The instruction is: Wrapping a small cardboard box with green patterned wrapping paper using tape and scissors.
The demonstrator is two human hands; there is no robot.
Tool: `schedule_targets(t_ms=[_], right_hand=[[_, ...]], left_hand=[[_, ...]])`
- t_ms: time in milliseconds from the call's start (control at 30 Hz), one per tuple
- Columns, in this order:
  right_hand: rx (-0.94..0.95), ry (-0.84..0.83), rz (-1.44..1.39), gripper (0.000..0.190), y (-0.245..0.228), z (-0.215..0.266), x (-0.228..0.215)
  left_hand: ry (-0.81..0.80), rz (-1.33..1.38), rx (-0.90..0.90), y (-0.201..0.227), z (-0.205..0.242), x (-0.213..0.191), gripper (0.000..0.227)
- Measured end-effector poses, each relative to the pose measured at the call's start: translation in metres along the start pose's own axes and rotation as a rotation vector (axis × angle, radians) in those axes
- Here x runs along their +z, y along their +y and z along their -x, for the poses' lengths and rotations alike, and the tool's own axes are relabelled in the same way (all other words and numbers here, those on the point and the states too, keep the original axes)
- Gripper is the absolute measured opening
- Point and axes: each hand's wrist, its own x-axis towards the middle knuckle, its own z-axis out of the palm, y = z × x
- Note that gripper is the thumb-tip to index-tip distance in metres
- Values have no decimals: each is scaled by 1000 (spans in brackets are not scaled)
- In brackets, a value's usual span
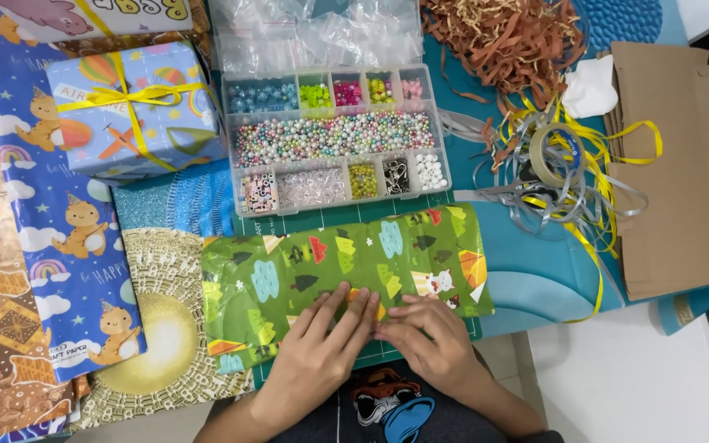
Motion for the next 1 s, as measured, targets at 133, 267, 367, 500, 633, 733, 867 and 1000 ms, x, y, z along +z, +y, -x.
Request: schedule_targets(t_ms=[133, 267, 367, 500, 633, 733, 867, 1000], right_hand=[[-49, -41, 39, 18, 6, -8, -13], [-60, -80, 176, 36, 13, -5, -19], [-70, -147, 142, 23, 36, 1, -35], [260, -39, 372, 18, 92, -34, -98], [638, -184, 687, 28, 204, -45, -125], [950, -341, 468, 56, 250, -52, -134], [995, -195, 278, 47, 249, -55, -168], [914, 83, 117, 37, 254, -38, -207]], left_hand=[[0, 15, -1, -4, -1, -3, 37], [42, 92, -36, -5, -4, -6, 46], [18, 120, -48, -1, -6, -9, 45], [-21, 112, -36, -1, -6, -8, 45], [17, 114, -29, -6, -15, -8, 39], [44, 197, -42, -6, -13, -6, 35], [1, 80, -7, -2, -5, 1, 45], [60, 97, -6, -5, -9, -2, 41]])
